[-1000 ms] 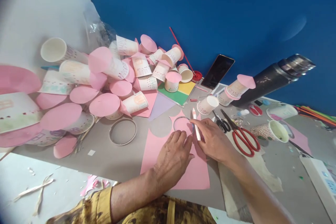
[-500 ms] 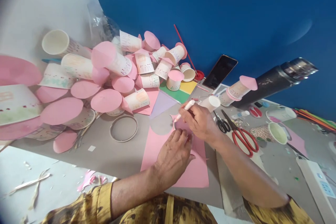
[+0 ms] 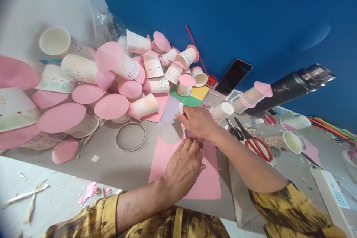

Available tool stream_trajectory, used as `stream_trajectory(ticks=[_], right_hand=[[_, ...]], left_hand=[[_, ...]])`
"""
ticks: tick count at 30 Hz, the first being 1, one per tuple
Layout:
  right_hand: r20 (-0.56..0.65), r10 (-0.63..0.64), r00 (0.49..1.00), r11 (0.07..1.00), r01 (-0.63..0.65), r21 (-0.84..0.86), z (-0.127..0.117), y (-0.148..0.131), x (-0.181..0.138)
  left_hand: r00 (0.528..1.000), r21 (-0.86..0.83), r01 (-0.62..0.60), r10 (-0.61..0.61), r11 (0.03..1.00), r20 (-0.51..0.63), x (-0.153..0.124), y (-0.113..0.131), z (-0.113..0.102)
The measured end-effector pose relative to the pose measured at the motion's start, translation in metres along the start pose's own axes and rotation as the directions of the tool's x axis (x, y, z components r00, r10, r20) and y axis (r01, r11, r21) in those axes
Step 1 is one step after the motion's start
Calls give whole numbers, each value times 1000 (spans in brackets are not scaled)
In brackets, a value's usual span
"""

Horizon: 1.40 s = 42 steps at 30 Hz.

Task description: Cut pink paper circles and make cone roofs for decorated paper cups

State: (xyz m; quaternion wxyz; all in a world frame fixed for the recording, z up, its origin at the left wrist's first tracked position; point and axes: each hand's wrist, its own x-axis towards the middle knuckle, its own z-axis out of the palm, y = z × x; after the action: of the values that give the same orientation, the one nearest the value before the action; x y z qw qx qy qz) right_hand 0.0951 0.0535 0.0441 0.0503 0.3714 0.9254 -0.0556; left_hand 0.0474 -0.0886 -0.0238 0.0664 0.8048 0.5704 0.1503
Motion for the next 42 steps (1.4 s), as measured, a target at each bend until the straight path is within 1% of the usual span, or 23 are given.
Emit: stream_trajectory(ticks=[4, 6, 9, 12, 17, 19, 22, 26, 27, 29, 30, 32, 34, 37, 40, 42], right_hand=[[20, -75, 997, 986, 77, -149, 1, 2, 6], [15, -71, 997, 983, 72, -172, 2, 4, 8], [-24, 29, 999, 989, -33, -144, 3, 7, 10], [-67, 123, 990, 983, -131, -129, 2, 14, 9], [-112, 171, 979, 979, -182, -89, 6, 32, -3], [-144, 217, 965, 973, -226, -47, 9, 39, -9], [-191, 317, 929, 948, -309, 73, 13, 45, -19], [-286, 386, 877, 911, -313, 268, 13, 52, -44], [-321, 414, 852, 890, -305, 338, 13, 54, -53], [-392, 493, 777, 829, -281, 484, 14, 60, -75], [-434, 524, 733, 804, -257, 536, 16, 63, -87], [-474, 563, 677, 768, -217, 603, 22, 68, -111], [-480, 592, 647, 739, -199, 643, 31, 72, -135], [-477, 601, 641, 728, -194, 657, 48, 75, -164], [-516, 582, 628, 746, -160, 647, 64, 75, -183], [-558, 553, 619, 773, -132, 620, 73, 74, -191]], left_hand=[[1000, -3, 4, -4, 1000, 4, 0, 0, -2], [1000, -3, 7, -7, 1000, -6, 0, 0, -2], [1000, 25, 4, -4, 1000, -21, 0, 0, -2], [999, 55, 8, -5, 998, -42, 0, 1, -1], [998, 91, 16, -10, 996, -67, 1, 1, -2], [998, 108, 13, -6, 994, -65, 1, 1, -4], [998, 116, 6, 1, 993, -56, 2, 0, -5], [998, 83, 10, -5, 996, -62, 3, 0, -4], [998, 68, 15, -10, 998, -68, 3, 0, -4], [996, 23, 35, -33, 999, -85, 3, -2, -2], [994, -6, 49, -49, 999, -94, 3, -3, -2], [990, -66, 80, -87, 995, -110, 4, -7, -2], [985, -113, 107, -121, 988, -125, 5, -11, -5], [977, -109, 133, -149, 985, -154, 8, -17, -10], [968, -55, 175, -182, 983, -174, 10, -23, -13], [962, -74, 181, -192, 981, -193, 10, -27, -14]])
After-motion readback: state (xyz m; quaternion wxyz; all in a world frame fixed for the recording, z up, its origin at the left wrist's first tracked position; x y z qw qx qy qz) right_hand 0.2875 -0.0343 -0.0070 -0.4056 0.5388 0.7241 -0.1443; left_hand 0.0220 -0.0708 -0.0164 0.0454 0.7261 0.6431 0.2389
